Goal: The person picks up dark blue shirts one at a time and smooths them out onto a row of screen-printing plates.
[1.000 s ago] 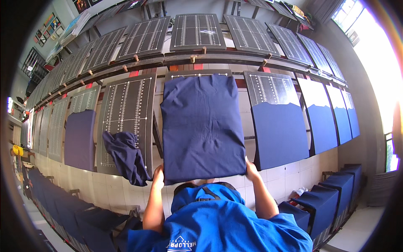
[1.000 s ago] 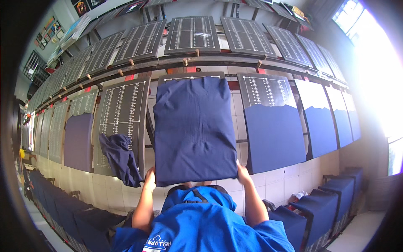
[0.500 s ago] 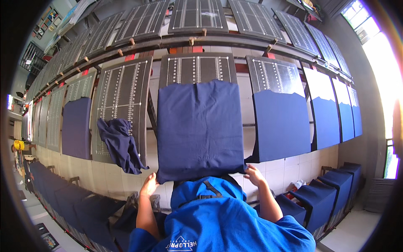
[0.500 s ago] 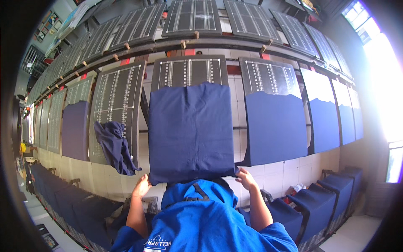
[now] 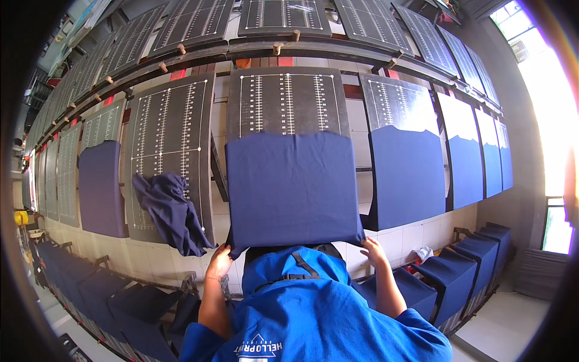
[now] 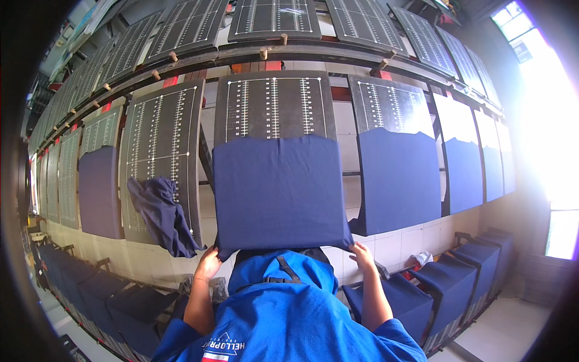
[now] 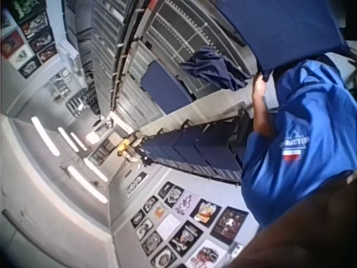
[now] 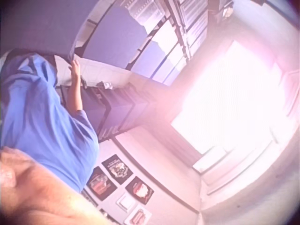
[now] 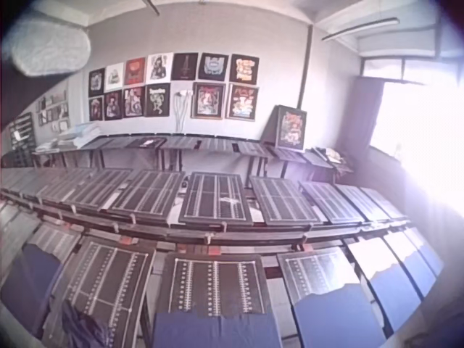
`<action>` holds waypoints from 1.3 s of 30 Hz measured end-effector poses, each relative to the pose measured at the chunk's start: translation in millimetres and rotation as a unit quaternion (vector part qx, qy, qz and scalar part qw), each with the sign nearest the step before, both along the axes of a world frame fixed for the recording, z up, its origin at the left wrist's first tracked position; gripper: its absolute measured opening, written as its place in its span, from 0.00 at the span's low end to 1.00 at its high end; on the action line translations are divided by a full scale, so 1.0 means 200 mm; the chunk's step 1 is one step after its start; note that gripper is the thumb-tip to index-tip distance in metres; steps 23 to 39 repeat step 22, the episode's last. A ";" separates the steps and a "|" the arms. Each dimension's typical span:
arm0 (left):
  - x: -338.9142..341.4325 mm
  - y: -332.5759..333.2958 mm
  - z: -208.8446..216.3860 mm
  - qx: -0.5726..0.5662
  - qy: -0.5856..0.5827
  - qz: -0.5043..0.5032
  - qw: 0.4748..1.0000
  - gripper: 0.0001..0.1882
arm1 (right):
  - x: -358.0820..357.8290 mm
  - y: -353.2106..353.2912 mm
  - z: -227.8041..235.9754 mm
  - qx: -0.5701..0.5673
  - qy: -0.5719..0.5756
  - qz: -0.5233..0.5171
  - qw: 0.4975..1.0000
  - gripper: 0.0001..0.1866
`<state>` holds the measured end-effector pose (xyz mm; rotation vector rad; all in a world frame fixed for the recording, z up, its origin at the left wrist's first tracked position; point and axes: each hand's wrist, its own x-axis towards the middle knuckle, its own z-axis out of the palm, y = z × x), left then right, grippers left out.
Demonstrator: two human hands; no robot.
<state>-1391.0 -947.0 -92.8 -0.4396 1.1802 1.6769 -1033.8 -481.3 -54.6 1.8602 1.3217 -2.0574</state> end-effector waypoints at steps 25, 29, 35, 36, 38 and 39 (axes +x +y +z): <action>-1.08 1.00 0.04 -0.107 0.174 -0.032 0.978 0.40 | -1.29 0.77 0.10 0.003 0.223 0.025 0.975 0.18; -1.08 1.00 0.04 -0.107 0.174 -0.032 0.978 0.40 | -1.29 0.77 0.10 0.003 0.223 0.025 0.975 0.18; -1.08 1.00 0.04 -0.107 0.174 -0.032 0.978 0.40 | -1.29 0.77 0.10 0.003 0.223 0.025 0.975 0.18; -1.08 1.00 0.04 -0.107 0.174 -0.032 0.978 0.40 | -1.29 0.77 0.10 0.003 0.223 0.025 0.975 0.18; -1.08 1.00 0.04 -0.107 0.174 -0.032 0.978 0.40 | -1.29 0.77 0.10 0.003 0.223 0.025 0.975 0.18; -1.08 1.00 0.04 -0.107 0.174 -0.032 0.978 0.40 | -1.29 0.77 0.10 0.003 0.223 0.025 0.975 0.18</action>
